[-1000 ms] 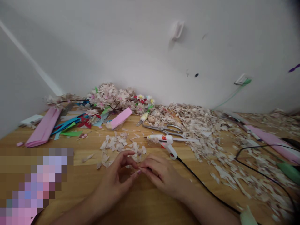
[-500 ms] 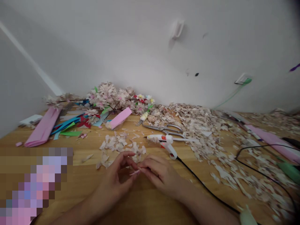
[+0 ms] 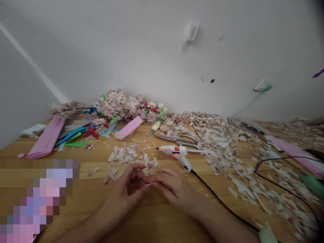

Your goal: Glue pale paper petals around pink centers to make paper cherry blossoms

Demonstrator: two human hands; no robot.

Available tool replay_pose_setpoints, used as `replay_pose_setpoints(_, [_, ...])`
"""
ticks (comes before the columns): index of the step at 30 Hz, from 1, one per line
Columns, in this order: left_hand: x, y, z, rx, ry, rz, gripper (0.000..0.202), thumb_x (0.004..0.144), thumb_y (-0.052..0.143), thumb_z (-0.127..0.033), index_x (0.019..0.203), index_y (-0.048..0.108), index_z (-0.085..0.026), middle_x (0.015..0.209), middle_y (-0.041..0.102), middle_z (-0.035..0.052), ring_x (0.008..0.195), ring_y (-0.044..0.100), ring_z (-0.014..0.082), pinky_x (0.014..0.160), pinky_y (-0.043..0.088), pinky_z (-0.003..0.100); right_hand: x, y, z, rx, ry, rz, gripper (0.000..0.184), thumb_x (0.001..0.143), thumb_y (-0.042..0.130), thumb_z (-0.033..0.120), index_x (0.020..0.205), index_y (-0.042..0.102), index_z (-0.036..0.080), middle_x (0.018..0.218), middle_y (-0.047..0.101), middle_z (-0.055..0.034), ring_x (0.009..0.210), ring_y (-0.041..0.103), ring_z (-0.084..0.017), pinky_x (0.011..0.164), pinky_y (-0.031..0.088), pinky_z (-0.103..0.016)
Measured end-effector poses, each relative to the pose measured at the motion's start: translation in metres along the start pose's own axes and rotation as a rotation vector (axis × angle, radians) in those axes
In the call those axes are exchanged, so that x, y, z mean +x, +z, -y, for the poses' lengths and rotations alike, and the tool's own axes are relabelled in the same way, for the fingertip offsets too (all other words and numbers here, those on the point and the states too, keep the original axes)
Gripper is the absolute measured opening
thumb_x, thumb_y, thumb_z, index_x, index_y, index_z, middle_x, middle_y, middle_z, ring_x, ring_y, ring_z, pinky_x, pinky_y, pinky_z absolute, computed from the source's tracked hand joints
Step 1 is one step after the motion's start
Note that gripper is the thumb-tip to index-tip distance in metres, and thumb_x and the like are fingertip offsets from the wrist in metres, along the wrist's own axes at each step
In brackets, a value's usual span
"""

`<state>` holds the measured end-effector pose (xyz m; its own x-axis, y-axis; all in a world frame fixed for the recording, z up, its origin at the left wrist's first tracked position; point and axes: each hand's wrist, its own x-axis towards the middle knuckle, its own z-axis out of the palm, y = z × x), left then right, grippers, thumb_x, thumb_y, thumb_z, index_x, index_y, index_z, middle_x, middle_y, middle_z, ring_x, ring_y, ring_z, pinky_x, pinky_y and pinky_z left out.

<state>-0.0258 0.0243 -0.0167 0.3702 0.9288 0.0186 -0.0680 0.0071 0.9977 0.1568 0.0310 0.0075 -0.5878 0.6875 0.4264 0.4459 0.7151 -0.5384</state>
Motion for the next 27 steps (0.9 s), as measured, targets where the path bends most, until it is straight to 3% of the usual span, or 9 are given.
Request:
replay_pose_setpoints(4, [-0.001,0.001,0.001,-0.01,0.007,-0.005,0.034,0.076,0.06,-0.027,0.106,0.043,-0.025,0.082,0.058,-0.0012,0.082,0.058,0.0162,0.079,0.044,0.034,0.0,-0.001,0.001,0.043,0.04,0.016,0.02,0.09,0.041,0.022,0.091,0.061,0.018,0.083,0.062,-0.0059,0.078,0.057,-0.016,0.068,0.046,-0.027])
replay_pose_setpoints(8, [-0.001,-0.006,-0.006,-0.018,-0.005,-0.055,0.035,0.076,0.059,-0.03,0.108,0.044,-0.025,0.087,0.058,0.0013,0.089,0.057,0.0194,0.08,0.043,0.035,0.002,-0.002,0.0,0.141,0.191,0.104,0.016,0.087,0.048,0.021,0.083,0.063,0.018,0.079,0.064,-0.0028,0.075,0.058,-0.014,0.067,0.044,-0.024])
replay_pose_setpoints(13, [0.011,-0.035,-0.017,0.186,0.075,-0.257,0.035,0.074,0.056,-0.032,0.105,0.044,-0.023,0.09,0.058,0.0026,0.091,0.057,0.0211,0.083,0.043,0.038,0.003,0.004,-0.009,0.197,0.363,0.272,0.013,0.083,0.054,0.02,0.08,0.066,0.017,0.071,0.065,0.0,0.063,0.056,-0.012,0.056,0.04,-0.019])
replay_pose_setpoints(17, [0.02,-0.066,-0.027,0.511,0.14,-0.408,0.034,0.068,0.049,-0.024,0.102,0.045,-0.021,0.091,0.059,0.0043,0.093,0.058,0.0235,0.082,0.044,0.04,0.002,0.007,-0.011,0.159,0.383,0.282,0.011,0.083,0.055,0.022,0.083,0.065,0.017,0.072,0.066,-0.0005,0.063,0.057,-0.011,0.056,0.039,-0.019])
replay_pose_setpoints(21, [0.016,-0.09,-0.042,1.027,0.024,-0.201,0.036,0.061,0.041,-0.014,0.093,0.053,-0.023,0.084,0.064,0.0017,0.08,0.061,0.0227,0.076,0.044,0.038,0.001,0.006,-0.011,0.136,0.384,0.267,0.015,0.081,0.058,0.025,0.094,0.061,0.019,0.073,0.065,0.0003,0.065,0.057,-0.012,0.058,0.039,-0.02])
replay_pose_setpoints(24, [0.01,-0.1,-0.05,1.11,0.01,-0.051,0.04,0.064,0.043,-0.014,0.101,0.054,-0.025,0.09,0.065,-0.0003,0.084,0.06,0.0203,0.079,0.043,0.034,0.001,0.003,-0.012,0.088,0.381,0.256,0.016,0.081,0.058,0.026,0.096,0.06,0.02,0.07,0.062,0.0014,0.063,0.055,-0.012,0.057,0.039,-0.021])
replay_pose_setpoints(27, [0.006,-0.102,-0.053,1.083,0.029,0.02,0.041,0.067,0.045,-0.014,0.105,0.055,-0.025,0.094,0.065,0.0,0.088,0.059,0.0193,0.081,0.042,0.031,0.001,-0.003,-0.011,0.043,0.351,0.235,0.012,0.082,0.057,0.026,0.091,0.062,0.02,0.071,0.062,0.0012,0.064,0.055,-0.013,0.059,0.039,-0.022])
